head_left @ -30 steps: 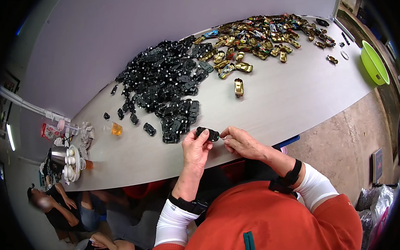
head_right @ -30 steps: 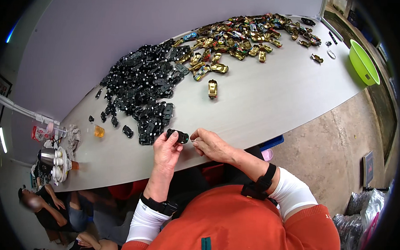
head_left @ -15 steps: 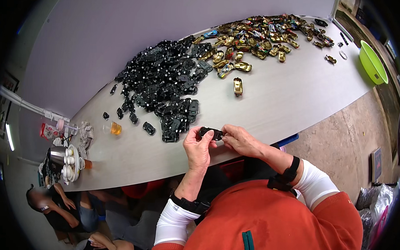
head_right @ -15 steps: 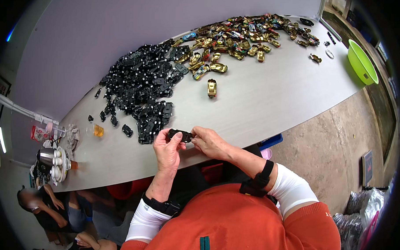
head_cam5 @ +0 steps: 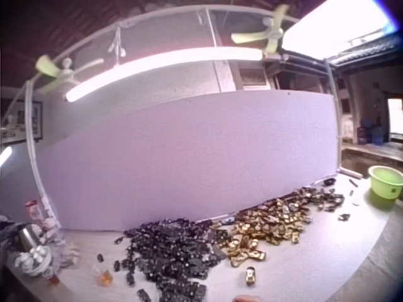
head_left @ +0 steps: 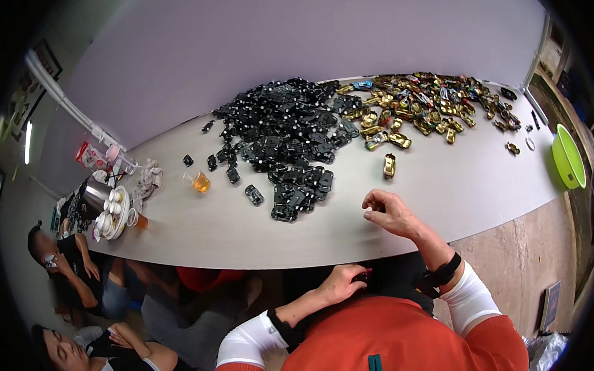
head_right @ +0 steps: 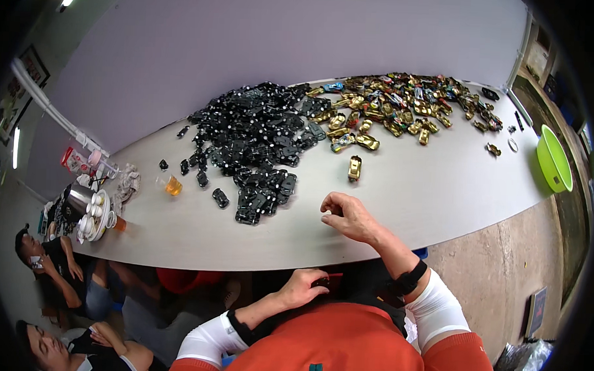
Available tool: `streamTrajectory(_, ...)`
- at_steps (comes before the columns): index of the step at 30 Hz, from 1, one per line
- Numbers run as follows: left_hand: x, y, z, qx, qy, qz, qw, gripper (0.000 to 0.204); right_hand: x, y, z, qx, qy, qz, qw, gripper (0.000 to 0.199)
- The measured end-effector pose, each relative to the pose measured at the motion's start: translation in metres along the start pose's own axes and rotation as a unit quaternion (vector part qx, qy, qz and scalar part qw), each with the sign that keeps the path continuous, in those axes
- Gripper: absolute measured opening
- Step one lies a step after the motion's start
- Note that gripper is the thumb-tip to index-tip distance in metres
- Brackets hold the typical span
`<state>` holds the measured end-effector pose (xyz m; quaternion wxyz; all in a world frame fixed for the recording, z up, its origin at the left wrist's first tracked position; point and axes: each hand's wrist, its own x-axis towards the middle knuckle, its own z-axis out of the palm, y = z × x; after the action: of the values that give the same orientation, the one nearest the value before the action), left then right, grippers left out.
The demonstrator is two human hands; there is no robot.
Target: The person assembles miniature toy cars by hand at a table. They pick up small black chassis and gold-colored car bodies, fit the bodies onto the chassis, and place the completed units back on the table. The process is repeated continuously with multiple units.
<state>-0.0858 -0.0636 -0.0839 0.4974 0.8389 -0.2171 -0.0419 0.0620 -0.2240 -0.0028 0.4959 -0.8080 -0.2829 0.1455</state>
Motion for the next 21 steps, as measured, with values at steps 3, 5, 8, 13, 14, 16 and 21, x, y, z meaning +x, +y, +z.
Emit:
streamTrajectory(3,0.008,-0.047,0.032,0.080,-0.078,-0.056,0.992,0.039,0.029,-0.011,0.021,-0.045,0.013,0.029,0.998,0.015)
streamTrajectory(5,0.011,-0.051,0.033,0.126,-0.075,-0.055,0.988,0.043,0.046,-0.016,0.040,-0.129,0.031,-0.027,0.991,0.017)
streamTrajectory(8,0.006,-0.040,0.017,0.093,-0.095,-0.082,0.988,0.041,0.068,-0.021,0.069,-0.244,0.052,-0.181,0.951,0.020)
streamTrajectory(13,-0.003,0.014,-0.037,-0.034,-0.237,-0.123,0.963,0.027,0.100,-0.025,0.083,-0.324,0.025,-0.192,0.926,0.014)
streamTrajectory(14,-0.008,0.022,-0.048,-0.113,-0.195,-0.162,0.961,0.024,0.104,-0.025,0.082,-0.326,0.029,-0.198,0.924,0.012)
streamTrajectory(16,-0.019,0.030,-0.068,-0.269,-0.105,-0.232,0.929,0.018,0.107,-0.022,0.081,-0.286,0.067,-0.212,0.932,0.007)
streamTrajectory(21,0.003,0.003,-0.104,-0.422,0.268,-0.172,0.849,0.017,0.101,-0.015,0.068,0.034,0.129,-0.043,0.990,0.012)
